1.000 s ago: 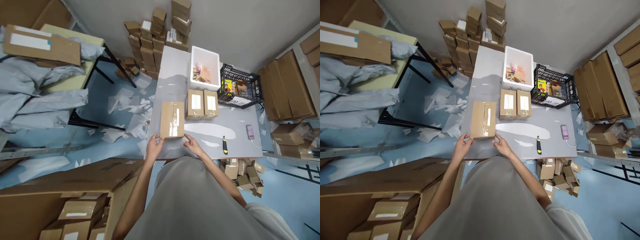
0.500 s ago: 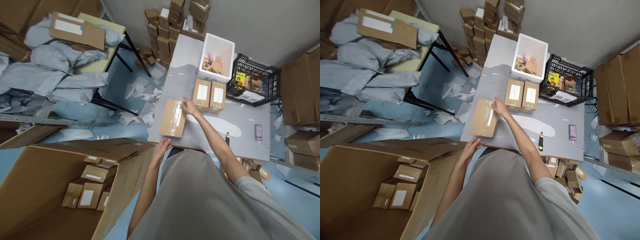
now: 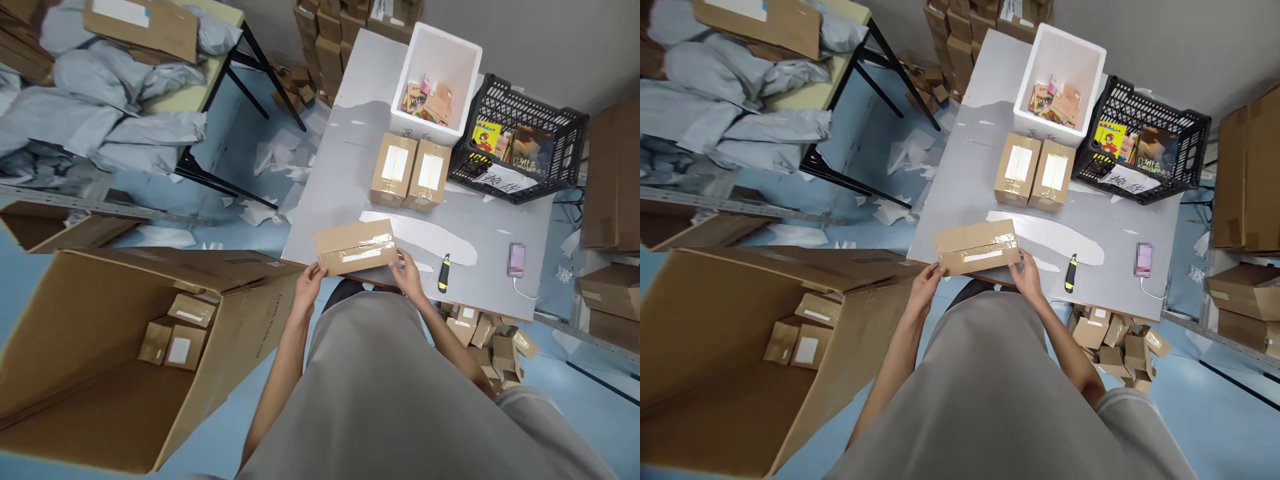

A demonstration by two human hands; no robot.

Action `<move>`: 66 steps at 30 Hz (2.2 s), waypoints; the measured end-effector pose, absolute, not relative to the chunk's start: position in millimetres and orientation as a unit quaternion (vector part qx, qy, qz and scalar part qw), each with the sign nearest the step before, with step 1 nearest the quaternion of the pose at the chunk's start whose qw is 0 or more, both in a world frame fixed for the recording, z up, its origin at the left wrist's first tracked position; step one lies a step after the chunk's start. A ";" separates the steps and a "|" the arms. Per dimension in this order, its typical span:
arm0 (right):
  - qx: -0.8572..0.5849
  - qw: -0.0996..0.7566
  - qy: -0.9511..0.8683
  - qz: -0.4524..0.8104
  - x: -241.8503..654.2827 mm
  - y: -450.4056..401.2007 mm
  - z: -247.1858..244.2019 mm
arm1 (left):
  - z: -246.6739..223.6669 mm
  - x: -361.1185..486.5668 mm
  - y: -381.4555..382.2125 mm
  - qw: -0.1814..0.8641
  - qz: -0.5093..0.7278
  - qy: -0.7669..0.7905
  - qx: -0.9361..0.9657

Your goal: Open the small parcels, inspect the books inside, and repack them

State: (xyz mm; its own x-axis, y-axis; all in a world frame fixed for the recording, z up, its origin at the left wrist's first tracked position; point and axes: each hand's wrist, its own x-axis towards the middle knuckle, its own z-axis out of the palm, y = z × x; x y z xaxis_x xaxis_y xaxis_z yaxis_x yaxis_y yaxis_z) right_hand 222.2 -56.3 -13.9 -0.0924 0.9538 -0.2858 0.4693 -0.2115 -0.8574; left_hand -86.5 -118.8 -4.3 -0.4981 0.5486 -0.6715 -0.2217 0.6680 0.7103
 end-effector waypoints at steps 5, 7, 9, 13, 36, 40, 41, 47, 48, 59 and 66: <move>-0.659 0.310 -0.511 0.456 251.1 -96.1 16.3 | 5.3 -63.6 -104.1 0.460 0.371 0.778 0.212; -0.671 0.325 -0.493 0.450 259.6 -92.4 24.4 | 7.5 -57.0 -92.7 0.460 0.360 0.772 0.251; -0.680 0.340 -0.468 0.450 266.4 -79.2 24.2 | 6.7 -52.4 -75.5 0.468 0.351 0.760 0.284; -0.672 0.382 -0.409 0.485 281.0 -33.6 1.6 | -6.7 -46.3 -27.5 0.478 0.348 0.735 0.332; -0.744 0.314 -0.256 0.532 293.4 -48.3 -44.0 | -64.6 -57.9 -30.6 0.594 0.274 0.705 0.273; -0.726 0.331 -0.295 0.525 297.9 -52.7 -15.1 | -47.2 -63.1 -28.0 0.570 0.307 0.705 0.289; -0.721 0.339 -0.305 0.521 300.0 -53.6 -5.9 | -41.4 -66.0 -27.6 0.571 0.317 0.699 0.292; -0.706 0.385 -0.329 0.496 302.8 -45.8 34.8 | -11.8 -82.6 -21.4 0.582 0.365 0.659 0.306; -0.707 0.382 -0.332 0.494 300.8 -43.0 36.5 | -10.2 -82.8 -19.8 0.582 0.368 0.657 0.308; -0.718 0.331 -0.322 0.520 304.9 -47.4 -9.0 | -46.0 -75.9 -26.3 0.577 0.369 0.673 0.280; -0.759 0.247 -0.278 0.534 306.3 -60.0 -56.6 | -75.2 -74.6 -37.4 0.566 0.300 0.733 0.230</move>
